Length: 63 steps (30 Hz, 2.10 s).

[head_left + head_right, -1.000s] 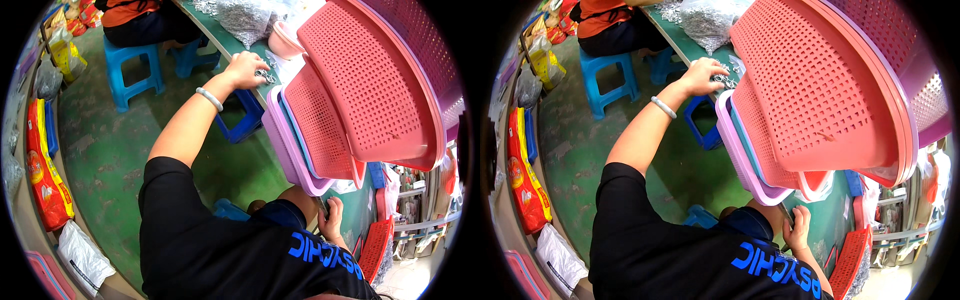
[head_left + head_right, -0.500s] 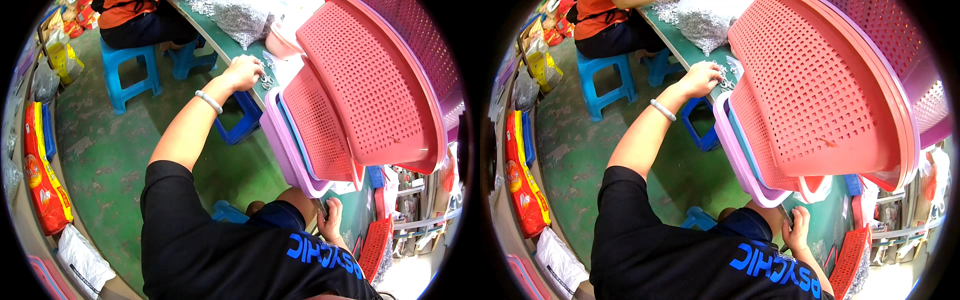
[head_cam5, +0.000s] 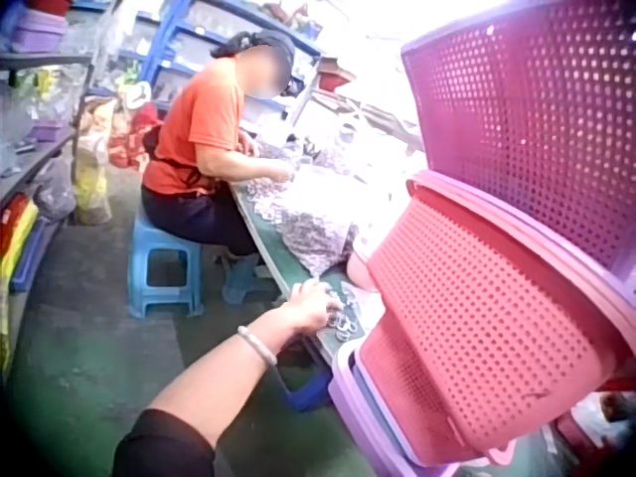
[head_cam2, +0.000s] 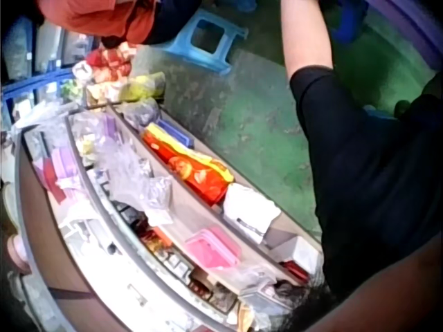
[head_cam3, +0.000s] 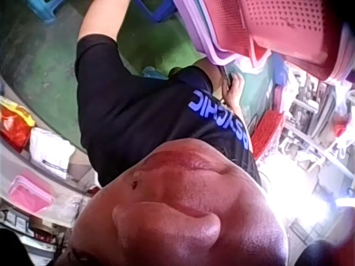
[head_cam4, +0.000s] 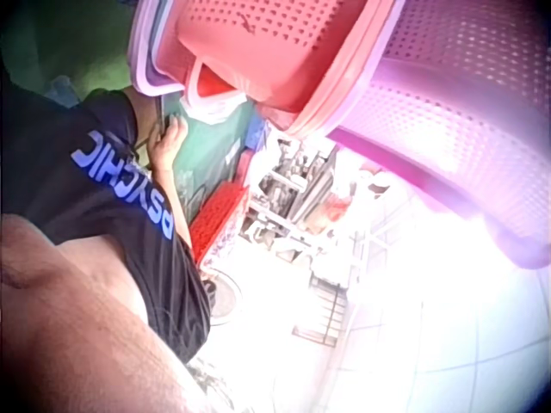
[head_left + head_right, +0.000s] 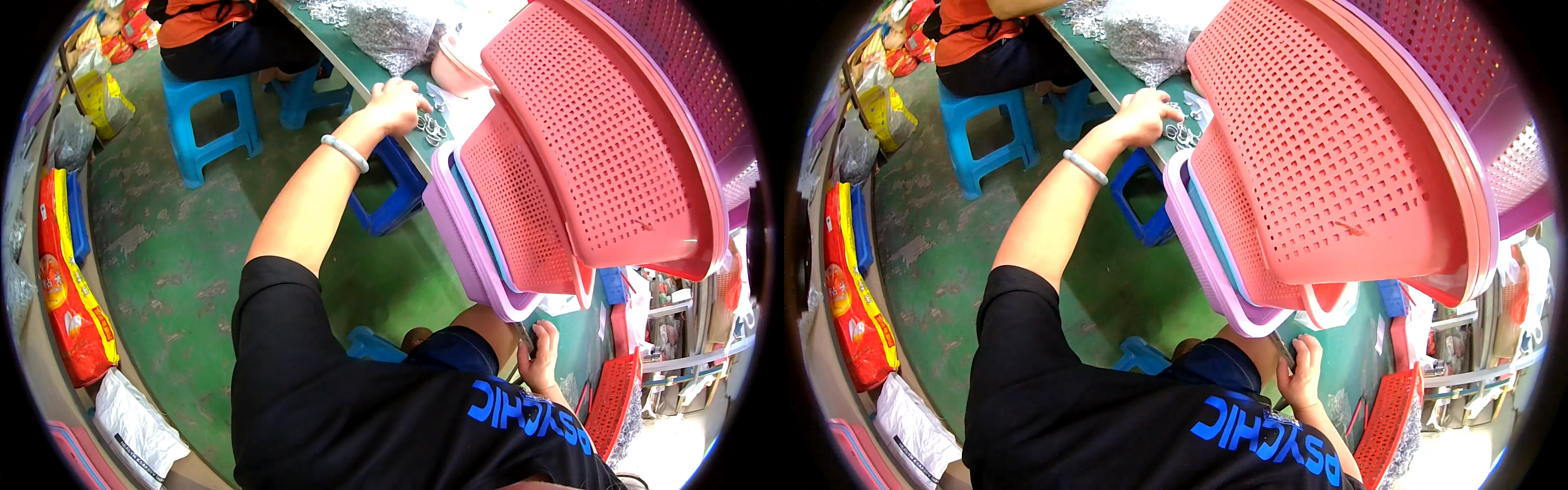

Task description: The person joins small metal links together by hand at a workstation, organizes the assembled chains on the table, and later places a large quantity of loose metal links into plastic bags.

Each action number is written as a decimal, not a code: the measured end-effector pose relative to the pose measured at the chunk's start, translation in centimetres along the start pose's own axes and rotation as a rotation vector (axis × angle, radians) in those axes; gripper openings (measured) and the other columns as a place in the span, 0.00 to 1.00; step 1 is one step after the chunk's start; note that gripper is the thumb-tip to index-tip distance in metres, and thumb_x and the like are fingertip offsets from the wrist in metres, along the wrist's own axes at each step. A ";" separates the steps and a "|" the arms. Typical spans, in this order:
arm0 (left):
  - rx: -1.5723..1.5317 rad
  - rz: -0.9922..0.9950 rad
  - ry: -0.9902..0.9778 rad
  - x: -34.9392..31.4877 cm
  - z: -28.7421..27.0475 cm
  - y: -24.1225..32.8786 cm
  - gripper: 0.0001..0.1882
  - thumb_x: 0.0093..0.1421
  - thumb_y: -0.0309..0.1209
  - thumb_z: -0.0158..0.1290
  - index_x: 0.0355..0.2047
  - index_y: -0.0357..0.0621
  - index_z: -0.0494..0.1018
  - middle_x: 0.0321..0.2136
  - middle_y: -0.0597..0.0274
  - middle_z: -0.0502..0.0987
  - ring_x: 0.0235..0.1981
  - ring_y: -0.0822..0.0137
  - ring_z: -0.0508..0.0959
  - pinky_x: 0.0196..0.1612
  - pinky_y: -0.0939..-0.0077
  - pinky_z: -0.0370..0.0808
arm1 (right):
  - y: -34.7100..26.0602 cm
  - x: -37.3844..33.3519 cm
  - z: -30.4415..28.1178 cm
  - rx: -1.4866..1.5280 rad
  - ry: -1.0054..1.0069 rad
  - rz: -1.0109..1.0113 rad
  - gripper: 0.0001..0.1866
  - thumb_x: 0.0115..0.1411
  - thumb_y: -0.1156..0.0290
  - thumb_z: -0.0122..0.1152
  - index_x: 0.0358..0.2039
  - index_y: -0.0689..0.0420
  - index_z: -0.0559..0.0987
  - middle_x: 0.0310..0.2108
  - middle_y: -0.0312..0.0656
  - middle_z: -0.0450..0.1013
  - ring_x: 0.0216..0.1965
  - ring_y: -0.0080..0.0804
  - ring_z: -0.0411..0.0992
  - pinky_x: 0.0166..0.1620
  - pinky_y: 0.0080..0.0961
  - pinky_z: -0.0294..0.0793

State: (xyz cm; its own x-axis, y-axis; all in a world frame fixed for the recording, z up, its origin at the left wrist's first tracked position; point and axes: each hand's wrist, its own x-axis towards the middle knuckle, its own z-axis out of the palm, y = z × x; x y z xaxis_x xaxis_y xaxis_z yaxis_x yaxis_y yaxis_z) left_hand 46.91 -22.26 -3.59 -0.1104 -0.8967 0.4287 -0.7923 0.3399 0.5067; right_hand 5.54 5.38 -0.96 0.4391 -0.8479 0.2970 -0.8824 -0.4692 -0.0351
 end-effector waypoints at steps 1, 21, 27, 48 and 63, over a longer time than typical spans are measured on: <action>-0.034 -0.009 0.037 0.5 -0.2 -0.6 0.19 0.48 0.26 0.42 0.37 0.63 0.75 0.49 0.59 0.65 0.53 0.60 0.60 0.53 0.63 0.53 | -0.1 0.1 0.0 0.001 0.000 -0.004 0.21 0.39 0.80 0.55 0.38 0.65 0.65 0.40 0.56 0.61 0.42 0.54 0.61 0.47 0.40 0.61; -0.009 0.120 -0.002 -2.7 -0.4 0.9 0.18 0.42 0.20 0.43 0.29 0.54 0.78 0.44 0.55 0.69 0.49 0.56 0.65 0.51 0.64 0.60 | 0.0 -0.1 -0.2 0.005 0.023 -0.027 0.22 0.38 0.80 0.55 0.38 0.65 0.65 0.40 0.55 0.61 0.42 0.53 0.61 0.46 0.40 0.61; -0.080 0.025 0.242 -2.0 -1.4 0.3 0.16 0.41 0.21 0.42 0.27 0.48 0.77 0.33 0.56 0.75 0.40 0.58 0.72 0.45 0.70 0.66 | 0.0 0.0 -0.3 0.030 0.034 -0.043 0.22 0.38 0.81 0.54 0.38 0.65 0.65 0.40 0.55 0.61 0.42 0.54 0.61 0.46 0.40 0.62; 0.254 -0.199 0.024 0.0 -1.1 0.6 0.20 0.53 0.29 0.39 0.45 0.64 0.70 0.51 0.54 0.60 0.57 0.54 0.52 0.55 0.52 0.46 | -0.1 0.1 -0.3 0.018 0.047 -0.050 0.22 0.38 0.81 0.55 0.38 0.64 0.65 0.39 0.54 0.62 0.41 0.54 0.62 0.45 0.40 0.62; 0.085 -0.309 0.071 2.1 -1.7 -0.8 0.18 0.51 0.28 0.42 0.41 0.61 0.72 0.47 0.58 0.66 0.53 0.60 0.59 0.55 0.55 0.50 | 0.1 0.1 -0.2 0.000 0.043 -0.031 0.22 0.38 0.80 0.56 0.38 0.64 0.65 0.39 0.54 0.62 0.41 0.54 0.62 0.46 0.41 0.62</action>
State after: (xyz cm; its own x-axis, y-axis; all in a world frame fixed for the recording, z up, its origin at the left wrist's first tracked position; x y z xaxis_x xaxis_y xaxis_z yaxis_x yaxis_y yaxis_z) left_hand 48.32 -23.91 -1.83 0.1829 -0.9306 0.3170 -0.8292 0.0272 0.5584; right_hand 5.51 5.29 -0.74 0.4590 -0.8215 0.3383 -0.8682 -0.4955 -0.0251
